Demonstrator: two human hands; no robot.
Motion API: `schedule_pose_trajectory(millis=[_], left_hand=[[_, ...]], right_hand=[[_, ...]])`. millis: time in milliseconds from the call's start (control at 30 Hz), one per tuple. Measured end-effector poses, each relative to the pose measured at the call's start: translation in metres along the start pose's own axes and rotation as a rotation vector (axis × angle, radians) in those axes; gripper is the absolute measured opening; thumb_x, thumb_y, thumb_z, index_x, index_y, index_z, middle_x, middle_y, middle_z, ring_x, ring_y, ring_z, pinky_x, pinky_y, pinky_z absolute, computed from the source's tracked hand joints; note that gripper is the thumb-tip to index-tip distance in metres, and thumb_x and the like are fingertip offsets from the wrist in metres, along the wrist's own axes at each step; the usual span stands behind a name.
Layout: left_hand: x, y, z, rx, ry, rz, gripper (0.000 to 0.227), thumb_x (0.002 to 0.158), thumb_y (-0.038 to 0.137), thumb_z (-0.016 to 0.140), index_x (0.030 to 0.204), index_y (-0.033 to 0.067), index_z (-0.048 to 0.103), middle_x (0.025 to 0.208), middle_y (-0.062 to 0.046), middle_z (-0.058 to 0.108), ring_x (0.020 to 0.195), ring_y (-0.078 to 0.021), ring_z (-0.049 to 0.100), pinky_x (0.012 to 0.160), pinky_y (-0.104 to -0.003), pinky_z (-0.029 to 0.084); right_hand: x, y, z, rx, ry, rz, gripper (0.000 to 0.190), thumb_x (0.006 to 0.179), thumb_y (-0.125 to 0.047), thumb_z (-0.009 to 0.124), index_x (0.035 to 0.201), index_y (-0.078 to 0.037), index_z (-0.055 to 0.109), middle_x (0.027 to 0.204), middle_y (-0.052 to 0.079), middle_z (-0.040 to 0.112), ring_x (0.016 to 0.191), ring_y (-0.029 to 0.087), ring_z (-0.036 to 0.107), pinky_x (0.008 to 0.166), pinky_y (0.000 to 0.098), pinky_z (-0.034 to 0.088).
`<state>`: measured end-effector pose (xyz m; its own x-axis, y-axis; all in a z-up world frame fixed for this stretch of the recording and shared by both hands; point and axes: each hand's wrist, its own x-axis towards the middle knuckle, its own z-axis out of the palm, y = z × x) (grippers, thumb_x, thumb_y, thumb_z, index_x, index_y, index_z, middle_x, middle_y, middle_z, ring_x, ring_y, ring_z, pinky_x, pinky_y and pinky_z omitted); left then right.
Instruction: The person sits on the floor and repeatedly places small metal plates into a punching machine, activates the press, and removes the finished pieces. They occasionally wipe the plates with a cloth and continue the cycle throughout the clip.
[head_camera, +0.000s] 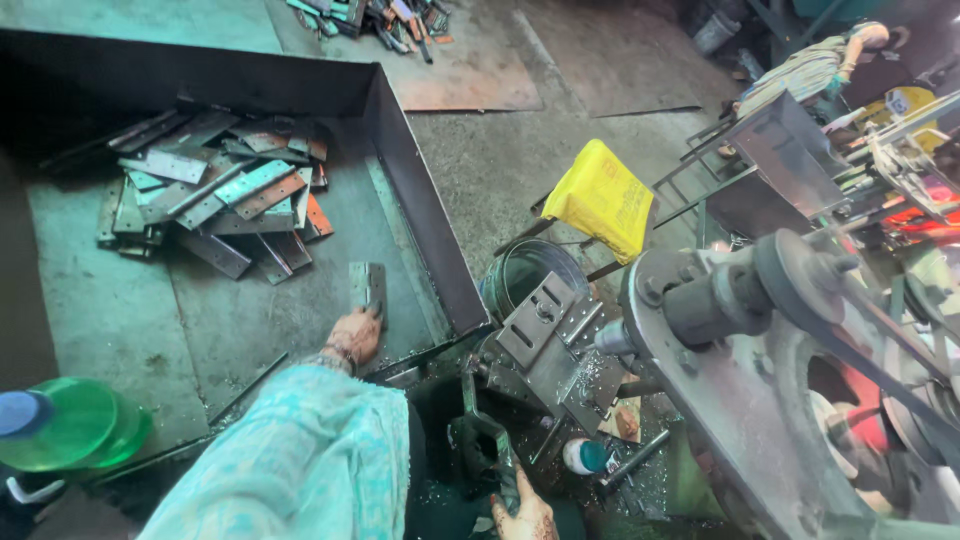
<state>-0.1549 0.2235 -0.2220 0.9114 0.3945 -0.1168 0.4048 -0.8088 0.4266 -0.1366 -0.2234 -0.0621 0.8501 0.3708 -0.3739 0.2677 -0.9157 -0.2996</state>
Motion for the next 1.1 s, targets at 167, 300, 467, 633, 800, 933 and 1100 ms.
schedule_pose_trajectory(millis=[167, 300, 467, 633, 800, 933, 1100], left_hand=[[-0.059, 0.000, -0.016, -0.022, 0.020, -0.140, 0.050, 0.088, 0.026, 0.059, 0.138, 0.0177, 0.057, 0.150, -0.004, 0.049, 0.137, -0.0290, 0.050, 0.106, -0.053, 0.049], [-0.067, 0.006, -0.044, -0.002, 0.054, -0.208, 0.059, 0.087, 0.034, 0.064, 0.143, 0.0200, 0.053, 0.158, -0.003, 0.042, 0.141, -0.0274, 0.047, 0.110, -0.055, 0.045], [-0.050, 0.015, -0.071, -0.008, 0.129, -0.262, 0.074, 0.084, 0.042, 0.069, 0.151, 0.0213, 0.045, 0.166, -0.003, 0.032, 0.151, -0.0294, 0.036, 0.109, -0.056, 0.044], [-0.018, 0.027, -0.094, 0.208, 0.005, -0.331, 0.061, 0.090, 0.042, 0.067, 0.148, 0.0262, 0.052, 0.159, -0.002, 0.042, 0.147, -0.0263, 0.040, 0.113, -0.055, 0.042], [0.002, 0.037, -0.109, 0.250, -0.052, -0.311, 0.055, 0.090, 0.037, 0.068, 0.141, 0.0254, 0.056, 0.150, -0.003, 0.047, 0.140, -0.0267, 0.045, 0.110, -0.053, 0.044], [-0.007, 0.047, -0.120, 0.264, -0.083, -0.290, 0.049, 0.089, 0.034, 0.070, 0.136, 0.0247, 0.060, 0.143, -0.003, 0.051, 0.134, -0.0270, 0.048, 0.107, -0.051, 0.046], [-0.024, 0.062, -0.147, 0.288, -0.088, -0.275, 0.043, 0.088, 0.029, 0.071, 0.130, 0.0238, 0.064, 0.134, -0.004, 0.056, 0.126, -0.0274, 0.052, 0.104, -0.049, 0.048]], right_hand=[[0.014, 0.008, 0.011, 0.022, -0.039, 0.049, 0.087, 0.078, -0.041, 0.078, 0.154, -0.024, 0.040, 0.133, 0.016, 0.068, 0.131, 0.031, 0.064, 0.116, 0.0372, 0.046], [0.014, 0.012, 0.023, 0.042, -0.067, 0.010, 0.091, 0.080, -0.043, 0.078, 0.157, -0.023, 0.034, 0.133, 0.017, 0.066, 0.131, 0.033, 0.061, 0.116, 0.0395, 0.044], [0.006, -0.009, 0.015, 0.064, -0.117, 0.129, 0.092, 0.081, -0.044, 0.074, 0.160, -0.027, 0.030, 0.135, 0.014, 0.065, 0.130, 0.032, 0.061, 0.114, 0.0415, 0.044], [-0.013, -0.038, 0.005, 0.081, -0.102, 0.168, 0.088, 0.084, -0.040, 0.072, 0.159, -0.022, 0.031, 0.132, 0.017, 0.063, 0.125, 0.036, 0.061, 0.109, 0.0457, 0.046], [-0.024, -0.051, -0.002, 0.121, -0.050, 0.114, 0.084, 0.086, -0.036, 0.071, 0.158, -0.014, 0.033, 0.127, 0.021, 0.063, 0.119, 0.039, 0.062, 0.105, 0.0485, 0.047], [-0.040, -0.054, -0.007, 0.132, -0.008, 0.047, 0.081, 0.088, -0.033, 0.070, 0.157, -0.009, 0.034, 0.123, 0.023, 0.064, 0.115, 0.041, 0.063, 0.101, 0.0507, 0.049], [-0.058, -0.066, -0.020, 0.158, 0.102, -0.045, 0.076, 0.090, -0.029, 0.068, 0.154, -0.002, 0.037, 0.117, 0.025, 0.065, 0.108, 0.043, 0.065, 0.096, 0.0516, 0.051]])
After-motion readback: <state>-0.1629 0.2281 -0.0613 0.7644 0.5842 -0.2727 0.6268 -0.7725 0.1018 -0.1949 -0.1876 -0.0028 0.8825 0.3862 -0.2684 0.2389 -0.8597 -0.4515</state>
